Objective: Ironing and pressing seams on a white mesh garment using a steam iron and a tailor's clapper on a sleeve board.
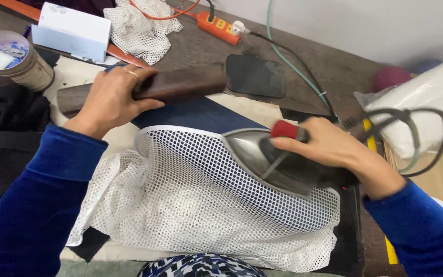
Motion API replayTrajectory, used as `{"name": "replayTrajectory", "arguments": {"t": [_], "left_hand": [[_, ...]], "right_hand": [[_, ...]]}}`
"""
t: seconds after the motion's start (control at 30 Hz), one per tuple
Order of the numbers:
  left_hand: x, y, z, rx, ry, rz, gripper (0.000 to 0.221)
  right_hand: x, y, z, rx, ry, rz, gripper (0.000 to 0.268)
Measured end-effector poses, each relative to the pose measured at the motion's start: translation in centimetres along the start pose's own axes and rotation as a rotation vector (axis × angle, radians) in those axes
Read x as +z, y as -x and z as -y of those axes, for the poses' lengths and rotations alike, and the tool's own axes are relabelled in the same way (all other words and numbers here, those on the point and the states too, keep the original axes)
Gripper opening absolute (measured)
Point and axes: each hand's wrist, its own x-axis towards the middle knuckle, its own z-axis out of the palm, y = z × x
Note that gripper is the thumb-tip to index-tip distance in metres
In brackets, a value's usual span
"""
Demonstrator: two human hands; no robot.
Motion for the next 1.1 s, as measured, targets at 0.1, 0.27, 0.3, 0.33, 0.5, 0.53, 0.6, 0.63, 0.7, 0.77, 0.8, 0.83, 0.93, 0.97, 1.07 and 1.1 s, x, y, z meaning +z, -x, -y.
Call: {"name": "replayTrajectory", "arguments": {"t": [0.1,0.27,0.3,0.33,0.5,0.53,0.6,0.63,0.7,0.77,0.8,0.83,0.93,0.97,1.07,1.1], "left_hand": [[-1.1,1.7,1.4,-0.045,-0.001,-0.135,0.066],[-3.8,3.5,2.4,-0.048,-0.16,-0.248,0.064],[-4.1,3.8,2.3,-0.051,-0.167,-0.261,0.064],[-4.2,4.2,2.1,-0.047,-0.162,-0.257,0.064],[-4.7,6.1,1.2,0.037,-0.095,-0.274,0.067],[-4.7,6.1,0.5,0.037,-0.094,-0.273,0.067],[-4.8,6.0,-0.6,0.147,-0.045,-0.25,0.068],[-4.5,5.6,-1.6,0.148,-0.045,-0.253,0.068],[-4.1,4.9,-3.6,0.178,-0.008,-0.132,0.066],[-2.9,3.6,-5.9,0.212,-0.006,-0.073,0.065],[-2.3,3.0,-7.1,0.246,-0.006,-0.011,0.064],[-1.5,2.4,-7.9,0.247,-0.004,-0.014,0.064],[1.0,0.6,-10.0,0.375,-0.016,0.049,0.066],[1.9,0.1,-10.3,0.42,-0.005,0.073,0.066],[4.6,-0.5,-10.1,0.482,-0.004,0.096,0.068],[5.5,-0.7,-9.8,0.49,-0.018,0.095,0.07]], "right_hand": [[-0.6,-0.1,7.4,-0.093,0.116,0.011,0.059],[0.1,-1.4,14.6,-0.119,0.349,0.064,0.078],[0.4,-1.6,15.4,-0.147,0.356,0.059,0.08],[0.3,-1.4,15.6,-0.14,0.355,0.062,0.08],[0.2,-1.7,13.0,-0.089,0.339,0.073,0.08],[0.0,-1.3,11.4,-0.088,0.34,0.073,0.08],[-0.4,-0.8,8.2,-0.078,0.164,0.055,0.061],[-0.5,-0.3,6.3,-0.077,0.165,0.052,0.061],[-0.6,0.6,2.5,0.153,0.161,-0.02,0.067],[-0.6,2.4,-0.8,0.199,0.076,-0.026,0.06],[-0.6,3.3,-2.5,0.244,-0.01,-0.03,0.053],[-0.4,4.1,-4.4,0.245,-0.008,-0.033,0.053],[0.2,6.3,-9.9,0.334,-0.114,-0.07,0.063],[0.6,7.0,-11.7,0.425,-0.182,-0.107,0.05],[1.7,10.1,-15.7,0.502,-0.32,-0.148,0.052],[2.0,11.0,-16.7,0.476,-0.39,-0.149,0.07]]}}
